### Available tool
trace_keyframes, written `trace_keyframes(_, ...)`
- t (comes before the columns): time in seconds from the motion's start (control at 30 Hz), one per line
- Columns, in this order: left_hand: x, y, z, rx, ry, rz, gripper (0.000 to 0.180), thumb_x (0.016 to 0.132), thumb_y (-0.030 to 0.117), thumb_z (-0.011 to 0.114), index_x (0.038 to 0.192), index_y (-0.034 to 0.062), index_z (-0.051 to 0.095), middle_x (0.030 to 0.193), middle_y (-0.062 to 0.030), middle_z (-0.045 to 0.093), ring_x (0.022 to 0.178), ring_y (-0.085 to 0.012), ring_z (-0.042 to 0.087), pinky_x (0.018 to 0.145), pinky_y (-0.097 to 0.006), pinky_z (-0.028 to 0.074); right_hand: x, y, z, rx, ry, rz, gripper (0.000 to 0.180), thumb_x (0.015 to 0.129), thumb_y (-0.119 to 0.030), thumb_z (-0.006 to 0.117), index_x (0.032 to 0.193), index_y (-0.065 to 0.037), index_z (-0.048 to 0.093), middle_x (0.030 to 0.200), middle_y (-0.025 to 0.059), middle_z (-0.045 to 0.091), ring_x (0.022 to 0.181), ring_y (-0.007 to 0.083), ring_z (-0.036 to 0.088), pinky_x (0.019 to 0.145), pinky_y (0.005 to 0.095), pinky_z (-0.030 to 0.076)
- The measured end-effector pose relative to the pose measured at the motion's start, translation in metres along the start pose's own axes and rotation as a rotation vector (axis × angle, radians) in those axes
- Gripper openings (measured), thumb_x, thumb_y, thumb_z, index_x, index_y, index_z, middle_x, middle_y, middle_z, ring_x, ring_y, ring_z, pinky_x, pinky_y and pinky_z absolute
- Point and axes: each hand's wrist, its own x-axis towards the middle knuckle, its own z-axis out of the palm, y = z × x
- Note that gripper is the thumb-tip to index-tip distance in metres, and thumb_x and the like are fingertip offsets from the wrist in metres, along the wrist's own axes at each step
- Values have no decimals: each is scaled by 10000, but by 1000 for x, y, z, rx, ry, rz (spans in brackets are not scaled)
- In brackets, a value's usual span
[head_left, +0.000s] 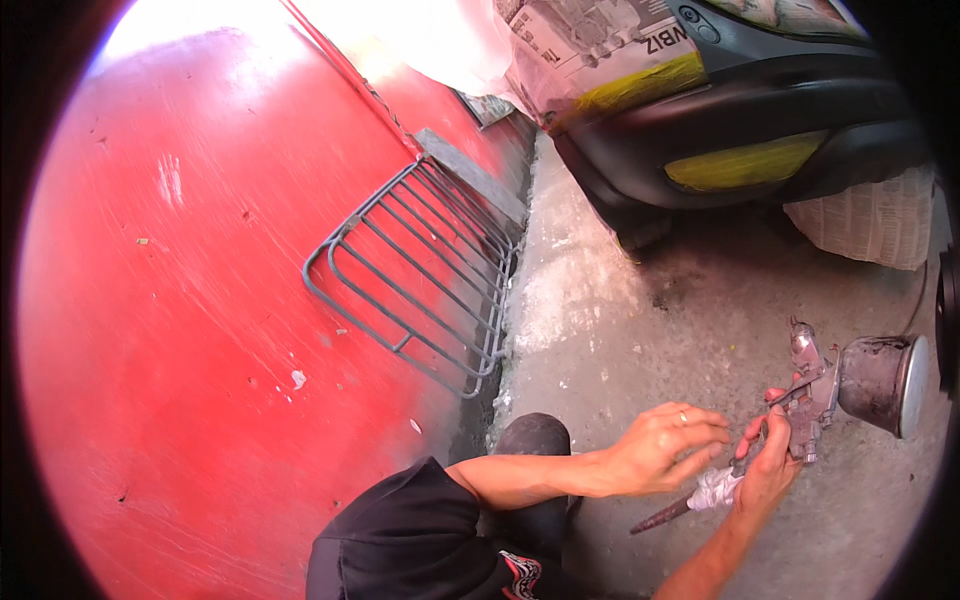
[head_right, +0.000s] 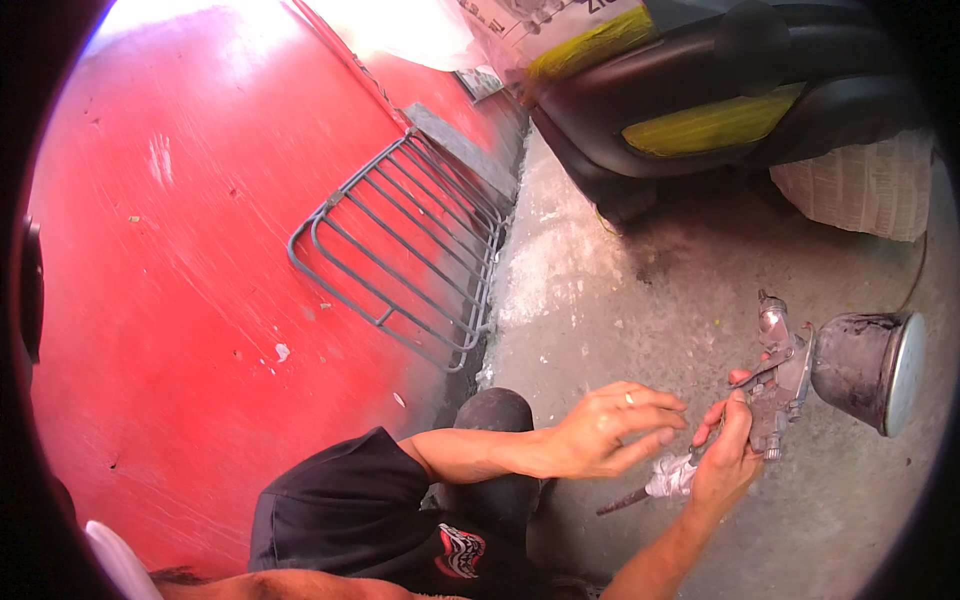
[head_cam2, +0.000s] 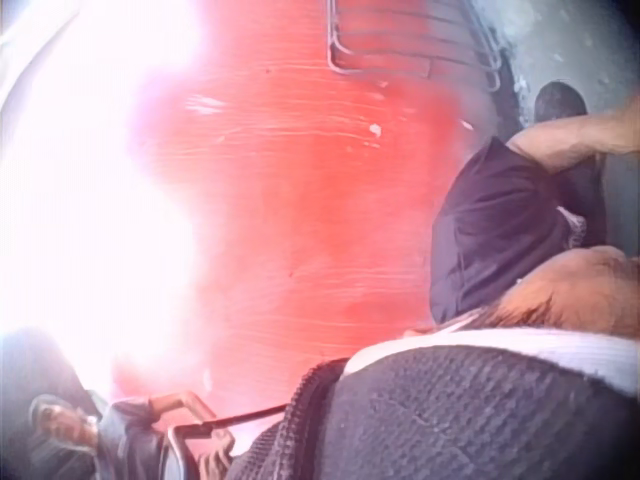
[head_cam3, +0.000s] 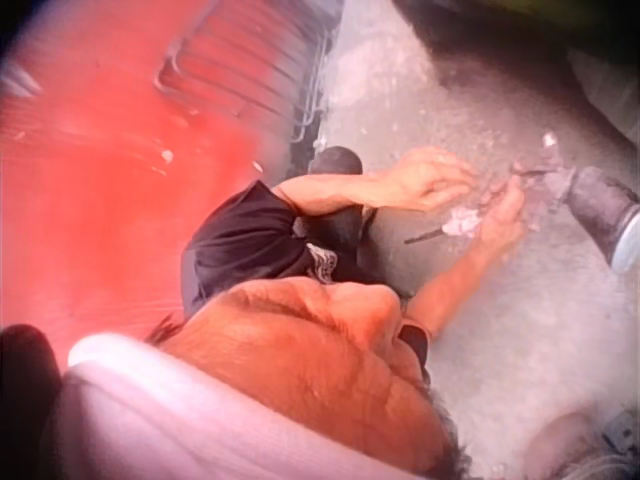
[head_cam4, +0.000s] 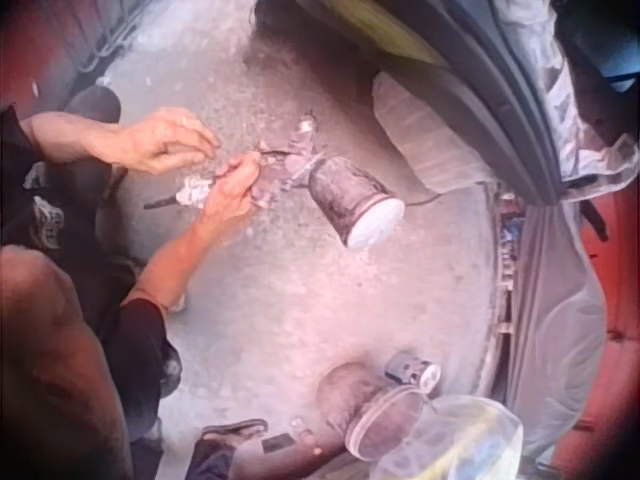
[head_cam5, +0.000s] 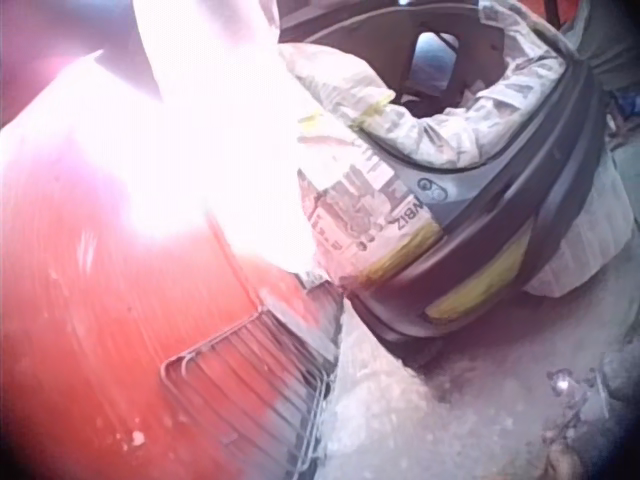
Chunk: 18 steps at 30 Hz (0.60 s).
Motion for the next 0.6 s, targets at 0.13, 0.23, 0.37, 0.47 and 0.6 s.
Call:
trace_keyframes(0.13, -23, -37, -3, 109, -69, 7, 189, 851, 124, 689, 1017, 39, 659, 1012, -99, 689, 930, -290, 668, 794, -396, 527, 9, 0, 1, -48, 115, -79, 429, 1012, -369, 527, 1281, -36, 565, 1003, 25, 623, 571, 63, 466, 436, 230, 355)
trace_keyframes(0.23, -67, -57, 21, 462, -676, -34, 320, 822, 197, 683, 1092, 33, 631, 918, -136, 678, 909, -310, 670, 801, -417, 530, 18, 10, 5, -115, 108, -88, 472, 1003, -466, 521, 1181, -37, 606, 889, 13, 608, 530, 58, 441, 422, 221, 343)
trace_keyframes(0.37, -116, -55, 71, 322, -1183, 94, 369, 769, 208, 687, 1078, 10, 645, 870, -167, 689, 898, -335, 684, 795, -442, 541, 18, 14, 42, -64, 69, -170, 483, 995, -499, 523, 1029, -31, 638, 661, -9, 516, 501, 56, 427, 429, 220, 334)
trace_keyframes(0.47, -143, -53, 89, 279, -1377, 175, 225, 747, 193, 692, 902, 31, 701, 876, -161, 716, 918, -346, 696, 791, -453, 549, 18, 18, 63, -24, 79, -261, 476, 986, -446, 576, 977, 24, 651, 564, -27, 455, 473, 62, 408, 442, 233, 308)
trace_keyframes(0.6, -170, -57, 90, 208, -1555, 215, 143, 743, 170, 685, 816, 54, 723, 888, -159, 727, 922, -356, 700, 790, -457, 552, 20, 34, 66, -72, -230, -300, 495, 964, -488, 583, 987, 3, 640, 596, -13, 487, 487, 71, 449, 438, 249, 338)
